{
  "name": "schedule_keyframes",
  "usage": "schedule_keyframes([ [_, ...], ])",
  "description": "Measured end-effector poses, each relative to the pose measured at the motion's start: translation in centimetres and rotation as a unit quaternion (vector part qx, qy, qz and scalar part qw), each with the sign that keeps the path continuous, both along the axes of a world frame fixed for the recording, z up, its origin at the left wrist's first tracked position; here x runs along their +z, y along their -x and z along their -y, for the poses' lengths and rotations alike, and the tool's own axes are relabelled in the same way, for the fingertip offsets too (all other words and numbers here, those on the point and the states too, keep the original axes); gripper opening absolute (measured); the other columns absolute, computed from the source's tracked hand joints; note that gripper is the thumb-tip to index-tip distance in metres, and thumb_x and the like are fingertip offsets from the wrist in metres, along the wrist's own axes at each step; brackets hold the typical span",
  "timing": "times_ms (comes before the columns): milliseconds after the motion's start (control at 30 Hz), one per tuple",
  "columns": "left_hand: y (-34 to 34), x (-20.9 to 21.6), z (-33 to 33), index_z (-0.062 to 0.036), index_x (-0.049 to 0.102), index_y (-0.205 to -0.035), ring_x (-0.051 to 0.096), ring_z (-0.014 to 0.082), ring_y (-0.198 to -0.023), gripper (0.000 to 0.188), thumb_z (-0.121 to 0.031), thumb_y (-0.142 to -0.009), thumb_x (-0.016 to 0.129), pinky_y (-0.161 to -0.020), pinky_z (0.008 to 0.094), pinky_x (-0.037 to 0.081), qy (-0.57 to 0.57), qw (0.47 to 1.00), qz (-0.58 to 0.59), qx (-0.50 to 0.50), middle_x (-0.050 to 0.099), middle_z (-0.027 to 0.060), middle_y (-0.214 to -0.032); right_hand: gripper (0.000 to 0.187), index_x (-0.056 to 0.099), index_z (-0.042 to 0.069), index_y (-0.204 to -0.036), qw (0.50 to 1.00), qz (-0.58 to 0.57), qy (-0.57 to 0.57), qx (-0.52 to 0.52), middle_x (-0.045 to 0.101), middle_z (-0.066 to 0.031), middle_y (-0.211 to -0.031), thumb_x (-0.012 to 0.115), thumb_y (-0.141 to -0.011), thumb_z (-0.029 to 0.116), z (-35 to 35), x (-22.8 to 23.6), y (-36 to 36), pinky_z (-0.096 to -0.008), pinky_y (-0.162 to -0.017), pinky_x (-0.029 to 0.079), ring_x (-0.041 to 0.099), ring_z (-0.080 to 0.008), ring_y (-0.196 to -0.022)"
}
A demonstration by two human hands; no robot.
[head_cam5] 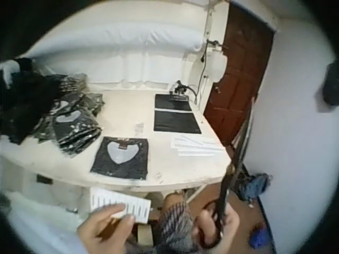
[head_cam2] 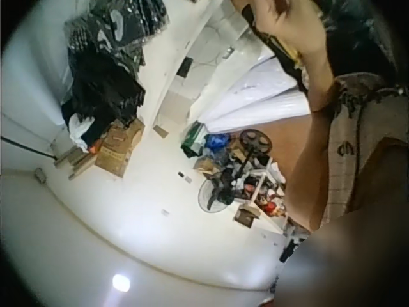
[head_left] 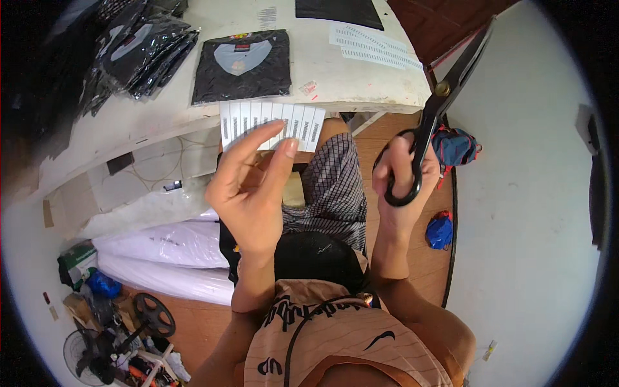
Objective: Packaging shirts into plastic bags and applying labels and tape.
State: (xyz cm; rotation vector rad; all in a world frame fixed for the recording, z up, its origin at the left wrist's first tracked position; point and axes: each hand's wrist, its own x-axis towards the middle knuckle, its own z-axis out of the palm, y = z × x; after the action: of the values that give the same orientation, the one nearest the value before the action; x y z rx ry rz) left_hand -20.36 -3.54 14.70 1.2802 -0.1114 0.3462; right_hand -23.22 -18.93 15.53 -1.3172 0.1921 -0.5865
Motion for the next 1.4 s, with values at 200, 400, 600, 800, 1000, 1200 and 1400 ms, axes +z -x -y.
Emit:
schedule_keyframes([
  [200, 0.0, 0.1, 1.5, 0.0045, 0.064, -0.106, 0.062, 0.0107, -0.089, 0.024, 0.008, -0.082, 0.066, -0.077, 0.0211, 0.049, 0.111, 0.993, -0.027, 0.029, 0.067, 0.0101, -0.101, 0.050, 0.056, 0.000, -0.085, 0.986, -0.010, -0.028, 0.165, 0.054, -0.0019, -0.070, 0.080, -0.070, 0.040, -1.2, -4.7, 3.6, -0.0209, -0.050, 0.039, 0.051, -0.0075, -0.058],
  [400, -0.4, 0.3, 1.4, 0.0032, 0.064, -0.098, 0.061, 0.0065, -0.079, 0.017, 0.008, -0.081, 0.066, -0.066, 0.0165, 0.046, 0.155, 0.985, 0.026, 0.067, 0.067, 0.0073, -0.090, 0.062, 0.053, 0.002, -0.085, 0.957, -0.053, -0.039, 0.283, 0.050, -0.0010, -0.072, 0.085, -0.061, 0.050, -2.4, -6.3, 5.4, -0.0204, -0.053, 0.037, 0.048, -0.0087, -0.059],
  [600, -0.6, 0.5, 2.2, 0.0028, 0.065, -0.100, 0.058, 0.0039, -0.071, 0.018, 0.006, -0.082, 0.067, -0.059, 0.0151, 0.041, 0.191, 0.979, 0.001, 0.069, 0.065, 0.0045, -0.087, 0.060, 0.052, 0.003, -0.082, 0.950, -0.047, -0.010, 0.309, 0.049, -0.0007, -0.071, 0.084, -0.062, 0.050, -2.8, -8.4, 6.3, -0.0207, -0.052, 0.036, 0.048, -0.0080, -0.058],
  [800, -0.7, 0.1, 2.1, 0.0039, 0.066, -0.105, 0.060, 0.0047, -0.073, 0.022, 0.002, -0.084, 0.067, -0.063, 0.0150, 0.046, 0.201, 0.977, -0.025, 0.060, 0.067, 0.0062, -0.090, 0.058, 0.052, 0.003, -0.080, 0.950, -0.057, 0.004, 0.308, 0.048, -0.0001, -0.070, 0.086, -0.062, 0.046, -3.0, -8.3, 6.0, -0.0202, -0.051, 0.035, 0.047, -0.0074, -0.057],
  [1000, -0.5, 0.2, 2.5, 0.0044, 0.065, -0.106, 0.063, 0.0071, -0.072, 0.023, 0.004, -0.083, 0.067, -0.063, 0.0182, 0.053, 0.187, 0.980, -0.024, 0.061, 0.068, 0.0079, -0.092, 0.064, 0.053, 0.004, -0.081, 0.949, -0.098, 0.023, 0.299, 0.053, -0.0018, -0.071, 0.084, -0.058, 0.055, -2.9, -7.7, 6.1, -0.0207, -0.054, 0.038, 0.051, -0.0089, -0.059],
  [1200, -0.4, -0.4, 2.3, 0.0046, 0.065, -0.105, 0.063, 0.0069, -0.074, 0.024, 0.006, -0.081, 0.068, -0.064, 0.0176, 0.052, 0.162, 0.985, -0.020, 0.065, 0.068, 0.0075, -0.092, 0.063, 0.053, 0.004, -0.081, 0.951, -0.093, 0.031, 0.294, 0.053, -0.0013, -0.071, 0.085, -0.058, 0.053, -2.9, -7.9, 6.1, -0.0201, -0.054, 0.038, 0.052, -0.0083, -0.059],
  [1400, -0.2, -0.2, 2.5, 0.0046, 0.066, -0.105, 0.059, 0.0033, -0.071, 0.024, 0.007, -0.081, 0.068, -0.060, 0.0144, 0.046, 0.134, 0.988, -0.028, 0.076, 0.068, 0.0068, -0.092, 0.059, 0.051, 0.004, -0.078, 0.955, -0.079, 0.022, 0.284, 0.051, -0.0011, -0.071, 0.087, -0.059, 0.046, -3.2, -7.8, 6.0, -0.0196, -0.052, 0.038, 0.049, -0.0069, -0.058],
])
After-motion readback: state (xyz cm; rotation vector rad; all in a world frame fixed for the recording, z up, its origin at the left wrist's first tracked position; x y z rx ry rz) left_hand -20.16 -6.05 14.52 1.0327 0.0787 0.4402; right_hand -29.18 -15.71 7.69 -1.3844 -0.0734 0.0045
